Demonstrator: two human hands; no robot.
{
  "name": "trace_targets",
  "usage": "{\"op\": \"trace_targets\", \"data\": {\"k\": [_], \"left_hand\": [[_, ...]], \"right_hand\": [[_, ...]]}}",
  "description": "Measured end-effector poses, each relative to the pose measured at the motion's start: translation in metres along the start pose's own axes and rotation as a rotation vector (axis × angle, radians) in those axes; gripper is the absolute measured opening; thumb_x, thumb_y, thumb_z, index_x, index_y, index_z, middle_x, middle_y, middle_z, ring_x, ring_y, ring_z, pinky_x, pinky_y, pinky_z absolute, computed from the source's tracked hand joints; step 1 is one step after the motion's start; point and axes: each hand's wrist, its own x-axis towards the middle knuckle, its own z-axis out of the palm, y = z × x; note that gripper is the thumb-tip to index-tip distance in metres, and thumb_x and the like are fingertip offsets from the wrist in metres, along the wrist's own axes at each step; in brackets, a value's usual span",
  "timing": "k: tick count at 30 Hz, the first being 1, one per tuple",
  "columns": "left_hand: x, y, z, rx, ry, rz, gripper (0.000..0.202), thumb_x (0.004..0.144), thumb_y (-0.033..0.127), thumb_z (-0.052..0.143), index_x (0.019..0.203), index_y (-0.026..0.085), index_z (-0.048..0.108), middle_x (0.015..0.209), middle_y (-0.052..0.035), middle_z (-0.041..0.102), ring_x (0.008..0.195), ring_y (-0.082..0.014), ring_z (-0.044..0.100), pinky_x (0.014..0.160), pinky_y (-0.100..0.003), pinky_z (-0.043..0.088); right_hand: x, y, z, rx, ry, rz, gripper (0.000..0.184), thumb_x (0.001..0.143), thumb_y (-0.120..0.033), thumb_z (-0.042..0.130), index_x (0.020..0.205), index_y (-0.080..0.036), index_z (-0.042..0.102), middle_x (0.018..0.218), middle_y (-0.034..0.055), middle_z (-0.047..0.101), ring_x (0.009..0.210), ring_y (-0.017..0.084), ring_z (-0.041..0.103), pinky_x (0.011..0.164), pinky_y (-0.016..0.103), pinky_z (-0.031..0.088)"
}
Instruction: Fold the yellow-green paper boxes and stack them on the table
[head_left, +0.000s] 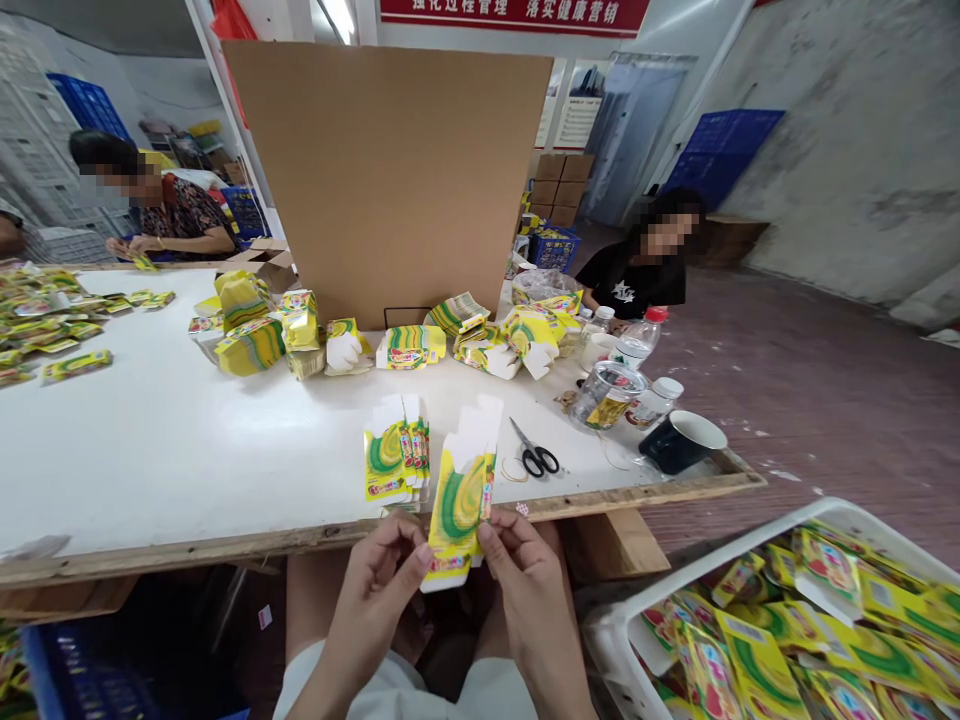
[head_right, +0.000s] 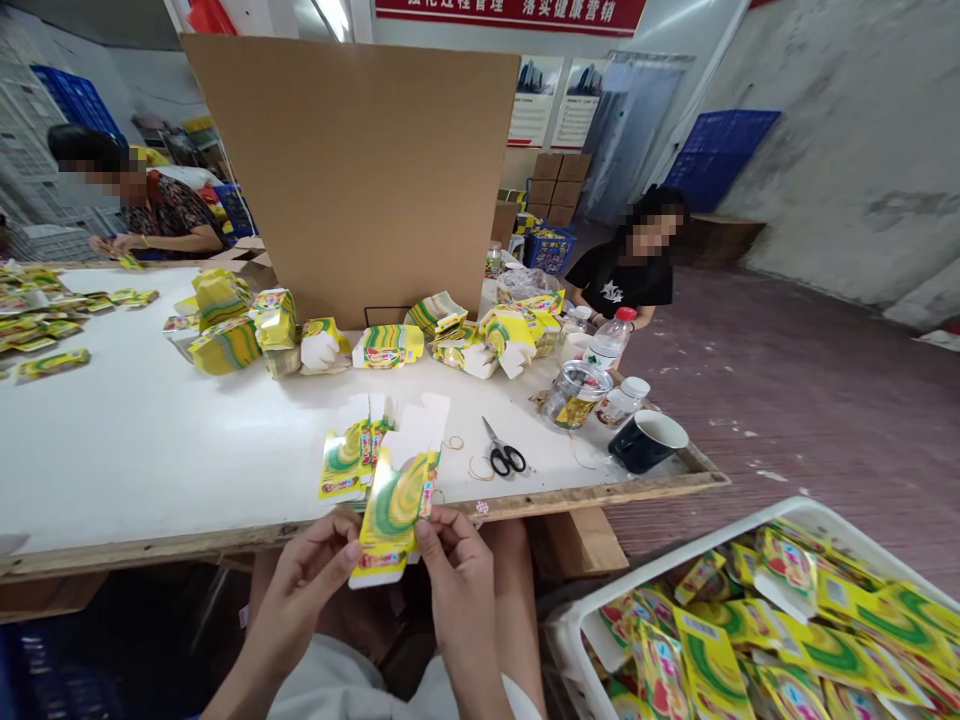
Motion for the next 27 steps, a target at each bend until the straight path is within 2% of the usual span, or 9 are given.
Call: {"op": "trace_targets", "data": {"k": [2, 5, 8, 12, 15, 18, 21, 24, 27], "left_hand": [[-0.002, -0.005, 0.006, -0.145, -0.051, -0.107, 0.023, 0.074, 0.038, 0.079, 0.080, 0.018, 0.071, 0.080, -0.0029, 0.068, 0.079, -0.0160, 0.063, 0.073, -0.023, 0.051], [0.001, -0.014, 0.009, -0.358, -0.121, -0.284, 0.038, 0.071, 0.045, 0.080, 0.100, 0.021, 0.074, 0.094, -0.0081, 0.075, 0.092, -0.0236, 0.069, 0.084, -0.032, 0.053], [0.002, -0.022, 0.014, -0.470, -0.275, -0.355, 0.041, 0.074, 0.046, 0.077, 0.104, 0.018, 0.075, 0.101, -0.0125, 0.076, 0.097, -0.0286, 0.070, 0.089, -0.038, 0.053], [0.001, -0.029, 0.024, -0.502, -0.365, -0.336, 0.038, 0.074, 0.040, 0.079, 0.103, 0.015, 0.075, 0.103, -0.0133, 0.076, 0.097, -0.0293, 0.071, 0.090, -0.037, 0.053], [0.003, -0.038, 0.030, -0.445, -0.286, -0.308, 0.030, 0.078, 0.036, 0.077, 0.100, 0.016, 0.075, 0.097, -0.0104, 0.078, 0.094, -0.0263, 0.072, 0.087, -0.035, 0.054], [0.004, -0.048, 0.034, -0.335, -0.187, -0.267, 0.028, 0.080, 0.041, 0.074, 0.094, 0.017, 0.073, 0.093, -0.0087, 0.078, 0.089, -0.0246, 0.072, 0.085, -0.034, 0.055], [0.003, -0.052, 0.036, -0.173, -0.137, -0.174, 0.037, 0.080, 0.038, 0.074, 0.110, 0.019, 0.064, 0.102, -0.0095, 0.076, 0.094, -0.0239, 0.071, 0.087, -0.034, 0.054], [0.000, -0.048, 0.033, -0.060, -0.137, -0.103, 0.061, 0.083, 0.032, 0.072, 0.136, 0.023, 0.042, 0.113, -0.0115, 0.073, 0.101, -0.0240, 0.070, 0.089, -0.035, 0.053], [-0.001, -0.040, 0.029, 0.036, -0.275, -0.084, 0.063, 0.088, 0.033, 0.065, 0.143, 0.023, 0.035, 0.118, -0.0140, 0.070, 0.107, -0.0256, 0.067, 0.089, -0.035, 0.053]], "right_hand": [[-0.005, -0.001, -0.006, 0.009, -0.038, 0.022, 0.031, 0.075, -0.043, 0.080, 0.090, -0.019, 0.067, 0.076, 0.0028, 0.071, 0.072, 0.016, 0.064, 0.068, 0.026, 0.051], [-0.014, 0.003, -0.012, 0.020, -0.106, 0.065, 0.031, 0.076, -0.042, 0.080, 0.092, -0.019, 0.066, 0.072, 0.0022, 0.071, 0.066, 0.015, 0.063, 0.066, 0.025, 0.051], [-0.020, 0.007, -0.018, 0.020, -0.101, 0.053, 0.029, 0.076, -0.041, 0.080, 0.090, -0.019, 0.067, 0.079, 0.0045, 0.073, 0.072, 0.017, 0.066, 0.072, 0.028, 0.052], [-0.025, 0.007, -0.026, -0.098, -0.030, 0.010, 0.029, 0.077, -0.041, 0.079, 0.092, -0.018, 0.070, 0.089, 0.0079, 0.074, 0.086, 0.022, 0.068, 0.078, 0.030, 0.054], [-0.029, 0.009, -0.029, -0.150, -0.031, 0.031, 0.030, 0.077, -0.043, 0.078, 0.090, -0.017, 0.070, 0.086, 0.0078, 0.074, 0.081, 0.023, 0.068, 0.072, 0.031, 0.055], [-0.032, 0.014, -0.031, -0.173, -0.016, 0.060, 0.029, 0.080, -0.046, 0.073, 0.082, -0.018, 0.066, 0.079, 0.0057, 0.072, 0.071, 0.021, 0.066, 0.065, 0.030, 0.055], [-0.032, 0.019, -0.038, -0.294, 0.027, 0.000, 0.029, 0.083, -0.047, 0.069, 0.079, -0.019, 0.062, 0.074, 0.0042, 0.070, 0.068, 0.020, 0.065, 0.063, 0.028, 0.054], [-0.029, 0.018, -0.047, -0.362, 0.036, -0.106, 0.027, 0.084, -0.042, 0.070, 0.098, -0.021, 0.061, 0.090, 0.0063, 0.071, 0.080, 0.022, 0.068, 0.072, 0.030, 0.056], [-0.026, 0.010, -0.055, -0.316, -0.033, -0.174, 0.049, 0.087, -0.039, 0.067, 0.131, -0.026, 0.049, 0.119, 0.0105, 0.065, 0.104, 0.024, 0.065, 0.089, 0.035, 0.054]]}}
